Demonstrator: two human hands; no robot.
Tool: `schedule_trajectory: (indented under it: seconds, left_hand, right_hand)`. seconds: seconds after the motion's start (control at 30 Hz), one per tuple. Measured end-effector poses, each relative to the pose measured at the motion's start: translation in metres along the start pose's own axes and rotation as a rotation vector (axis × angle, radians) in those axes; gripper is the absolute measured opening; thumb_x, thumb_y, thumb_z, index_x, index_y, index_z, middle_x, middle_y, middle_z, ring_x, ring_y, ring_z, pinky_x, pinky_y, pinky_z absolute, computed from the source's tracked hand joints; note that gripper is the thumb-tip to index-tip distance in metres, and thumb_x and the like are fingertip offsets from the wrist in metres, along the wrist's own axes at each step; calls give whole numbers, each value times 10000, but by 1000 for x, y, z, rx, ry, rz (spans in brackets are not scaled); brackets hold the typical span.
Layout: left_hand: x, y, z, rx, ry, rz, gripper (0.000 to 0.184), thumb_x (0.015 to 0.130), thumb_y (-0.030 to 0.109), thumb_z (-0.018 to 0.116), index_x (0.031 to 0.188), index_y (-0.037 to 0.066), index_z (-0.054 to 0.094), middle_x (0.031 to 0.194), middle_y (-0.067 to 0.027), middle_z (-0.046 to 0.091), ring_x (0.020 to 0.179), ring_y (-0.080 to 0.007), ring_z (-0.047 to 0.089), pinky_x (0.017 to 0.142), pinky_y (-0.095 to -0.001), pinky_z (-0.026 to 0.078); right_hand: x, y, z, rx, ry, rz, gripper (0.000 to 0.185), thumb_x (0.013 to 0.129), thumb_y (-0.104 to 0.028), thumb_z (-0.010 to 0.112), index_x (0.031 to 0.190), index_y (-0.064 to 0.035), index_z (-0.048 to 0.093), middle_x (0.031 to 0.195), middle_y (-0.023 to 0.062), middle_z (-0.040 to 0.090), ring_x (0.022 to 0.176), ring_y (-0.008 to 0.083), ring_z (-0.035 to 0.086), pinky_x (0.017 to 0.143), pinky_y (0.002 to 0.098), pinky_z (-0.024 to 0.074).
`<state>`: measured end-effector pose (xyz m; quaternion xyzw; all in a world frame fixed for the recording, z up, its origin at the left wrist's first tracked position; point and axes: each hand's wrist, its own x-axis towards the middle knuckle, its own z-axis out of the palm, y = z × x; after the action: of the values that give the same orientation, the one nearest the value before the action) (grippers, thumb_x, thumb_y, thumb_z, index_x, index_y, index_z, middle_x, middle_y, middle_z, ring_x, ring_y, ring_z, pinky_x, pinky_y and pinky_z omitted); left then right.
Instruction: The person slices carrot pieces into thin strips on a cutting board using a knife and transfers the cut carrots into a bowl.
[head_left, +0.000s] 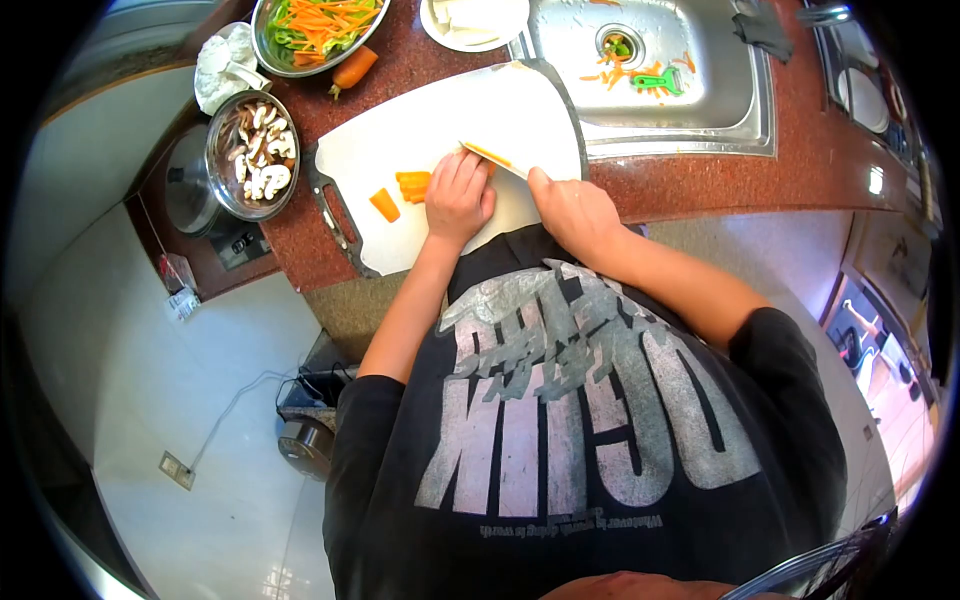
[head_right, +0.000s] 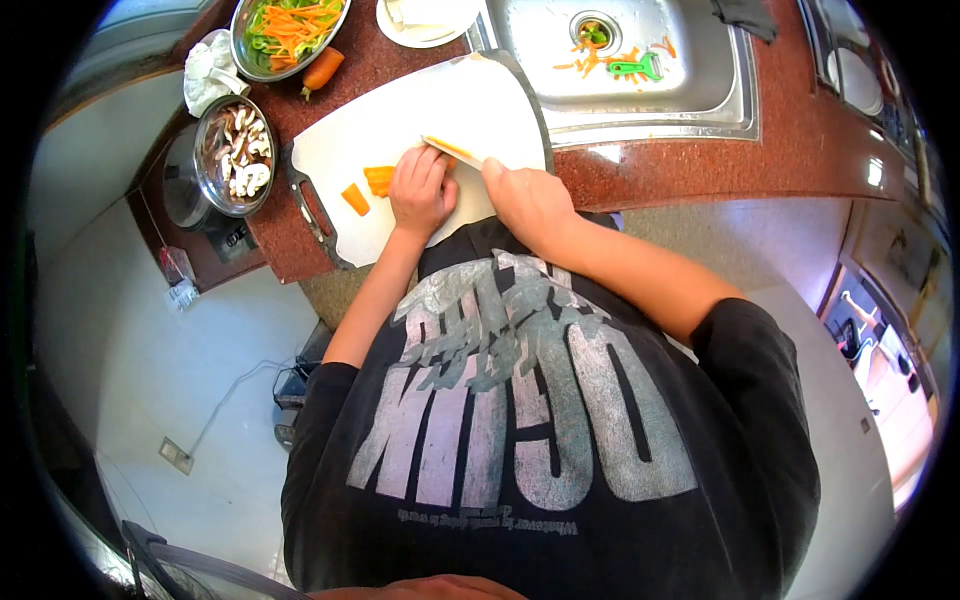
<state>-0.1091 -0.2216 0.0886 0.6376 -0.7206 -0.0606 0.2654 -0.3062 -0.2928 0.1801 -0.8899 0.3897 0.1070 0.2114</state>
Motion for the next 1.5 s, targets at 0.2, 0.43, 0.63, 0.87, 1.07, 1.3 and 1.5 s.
schedule_trajectory:
  seconds: [0.2,0.43,0.63,0.87,1.07,1.3,1.5]
  left_hand:
    - [2,-1,1,3,29,13,370,740,82,689,1105,18,699,1188,-125,672,1160,-302,643,1066,-480,497]
    - [-2,-1,0,11,47,10,381,748,101,685,1121,22,702,1210,-125,678,1180,-297,641,1076,-482,492]
    - [-1,-3,1,17,35,12,405,751,107,675,1145,18,709,1209,-133,693,1195,-297,648,1082,-484,487]
    - [0,-3,0,6,41,15,373,749,102,673,1112,17,706,1202,-131,697,1186,-299,651,1077,-484,489]
    - [1,-5,1,16,42,11,359,744,89,681,1095,18,705,1175,-119,688,1155,-293,656,1071,-476,494]
    - [-2,-4,3,11,73,11,348,742,87,685,1082,11,705,1171,-121,685,1150,-295,657,1077,-476,494]
    - [-3,-5,3,19,82,17,372,749,98,682,1109,5,713,1180,-128,690,1162,-299,656,1084,-483,490]
  right_hand:
    - [17,17,25,110,17,-33,82,945,-78,546,1020,-63,517,715,172,709,699,338,749,600,454,596]
    - [5,6,-1,69,-44,-20,108,938,-77,552,1035,-62,508,697,177,698,669,354,735,586,466,590]
    - [-10,0,-2,34,-59,35,93,936,-68,554,1009,-67,496,671,174,693,628,361,729,553,457,590]
    - [-9,-3,-1,-3,-33,29,96,930,-79,569,990,-60,496,663,171,692,634,342,739,554,436,598]
    - [7,11,24,90,29,-32,116,917,-59,564,1010,-40,498,643,175,674,627,357,728,554,457,585]
    - [17,9,14,127,-41,-36,87,969,-93,528,1028,-34,507,720,202,704,716,384,744,604,491,594]
    - [-4,-1,-3,63,-51,-1,126,912,-48,556,1018,-42,488,649,200,677,627,384,722,555,476,583]
